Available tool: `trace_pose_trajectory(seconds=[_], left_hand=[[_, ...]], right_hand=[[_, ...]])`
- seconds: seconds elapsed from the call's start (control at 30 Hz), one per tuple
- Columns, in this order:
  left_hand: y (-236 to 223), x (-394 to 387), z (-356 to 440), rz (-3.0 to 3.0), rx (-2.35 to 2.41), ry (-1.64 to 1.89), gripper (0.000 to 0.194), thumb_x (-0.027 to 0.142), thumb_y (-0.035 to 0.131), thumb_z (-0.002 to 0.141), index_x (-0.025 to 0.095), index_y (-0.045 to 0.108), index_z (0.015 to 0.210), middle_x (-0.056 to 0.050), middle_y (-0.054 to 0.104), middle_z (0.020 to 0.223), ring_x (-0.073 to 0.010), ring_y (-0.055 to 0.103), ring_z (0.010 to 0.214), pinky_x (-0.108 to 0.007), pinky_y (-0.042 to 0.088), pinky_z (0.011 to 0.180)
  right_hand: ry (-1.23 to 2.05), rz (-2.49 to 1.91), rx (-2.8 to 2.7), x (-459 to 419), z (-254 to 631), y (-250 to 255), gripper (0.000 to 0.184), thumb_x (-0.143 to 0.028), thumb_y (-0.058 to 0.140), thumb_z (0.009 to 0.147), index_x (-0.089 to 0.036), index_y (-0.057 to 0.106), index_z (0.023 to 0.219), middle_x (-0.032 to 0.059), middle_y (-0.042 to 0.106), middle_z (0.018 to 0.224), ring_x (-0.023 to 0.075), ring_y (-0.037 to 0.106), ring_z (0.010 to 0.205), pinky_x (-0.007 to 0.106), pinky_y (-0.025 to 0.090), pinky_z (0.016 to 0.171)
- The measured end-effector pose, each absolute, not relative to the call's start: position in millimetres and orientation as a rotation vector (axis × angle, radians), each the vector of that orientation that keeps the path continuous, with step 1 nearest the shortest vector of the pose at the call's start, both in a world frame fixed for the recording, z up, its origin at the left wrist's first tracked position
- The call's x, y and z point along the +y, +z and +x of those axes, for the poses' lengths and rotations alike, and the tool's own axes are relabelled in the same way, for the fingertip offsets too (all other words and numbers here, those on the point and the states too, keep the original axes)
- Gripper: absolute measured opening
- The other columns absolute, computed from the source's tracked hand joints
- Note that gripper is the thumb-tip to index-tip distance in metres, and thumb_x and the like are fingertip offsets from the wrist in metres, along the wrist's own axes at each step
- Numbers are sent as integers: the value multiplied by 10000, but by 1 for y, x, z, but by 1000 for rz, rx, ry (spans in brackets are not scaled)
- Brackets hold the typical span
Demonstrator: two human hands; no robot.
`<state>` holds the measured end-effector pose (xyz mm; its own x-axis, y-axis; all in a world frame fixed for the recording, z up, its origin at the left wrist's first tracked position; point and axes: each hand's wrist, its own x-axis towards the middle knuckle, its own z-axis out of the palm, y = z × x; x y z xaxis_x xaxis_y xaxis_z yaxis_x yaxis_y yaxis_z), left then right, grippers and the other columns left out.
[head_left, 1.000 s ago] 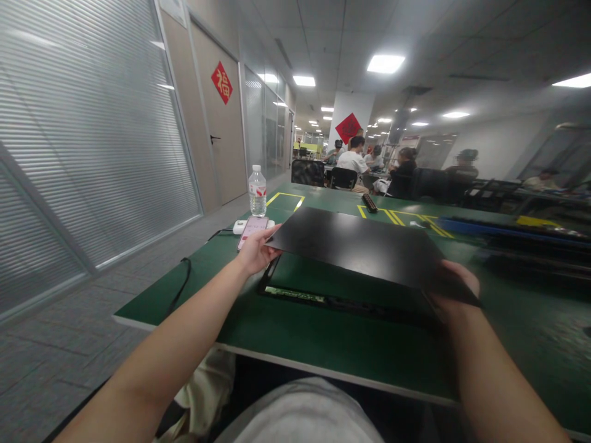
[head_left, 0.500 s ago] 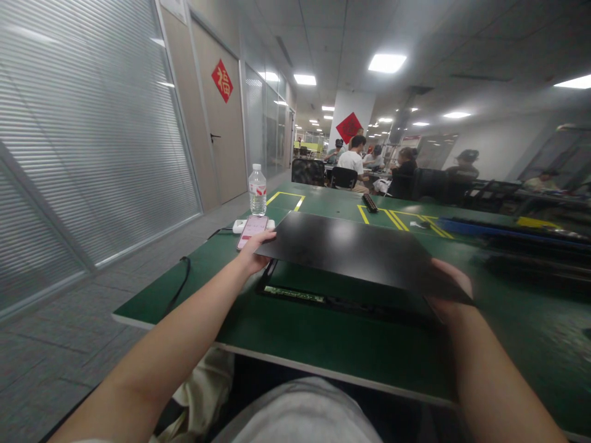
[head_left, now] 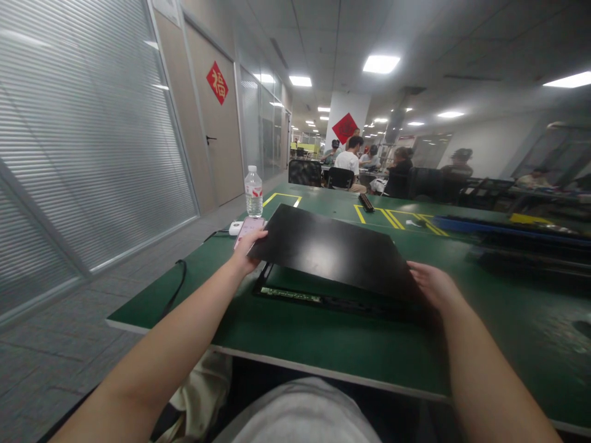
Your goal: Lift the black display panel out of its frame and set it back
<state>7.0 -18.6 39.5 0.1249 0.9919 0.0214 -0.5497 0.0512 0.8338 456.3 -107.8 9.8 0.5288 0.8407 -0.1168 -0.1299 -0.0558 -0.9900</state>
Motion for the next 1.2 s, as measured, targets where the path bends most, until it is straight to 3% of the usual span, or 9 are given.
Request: trace_pose_trajectory(seconds=[0.23, 0.5, 1.2], left_hand=[[32, -19, 14, 871, 702, 1232, 416, 111, 698, 707, 112, 731, 1122, -84, 784, 851, -206, 729, 694, -260, 561, 611], [23, -17, 18, 896, 727, 1175, 512, 120, 744, 696, 123, 720, 1208, -101, 790, 889, -205, 729, 677, -234, 522, 545], [22, -21, 21, 896, 802, 1111, 295, 62, 684, 743, 131, 771, 1017, -84, 791, 838, -184, 722, 666, -237, 537, 588]], right_hand=[[608, -1587, -631, -115, 451, 17, 230, -203, 632, 695, -174, 702, 913, 56, 693, 628, 163, 627, 527, 242, 437, 462], [365, -1778, -791, -116, 461, 8, 310, -312, 622, 676, -160, 743, 918, 70, 695, 612, 185, 588, 503, 308, 447, 515], [270, -1990, -912, -110, 481, -6, 377, -404, 600, 711, -218, 742, 1007, 63, 748, 735, 253, 679, 691, 352, 467, 632]])
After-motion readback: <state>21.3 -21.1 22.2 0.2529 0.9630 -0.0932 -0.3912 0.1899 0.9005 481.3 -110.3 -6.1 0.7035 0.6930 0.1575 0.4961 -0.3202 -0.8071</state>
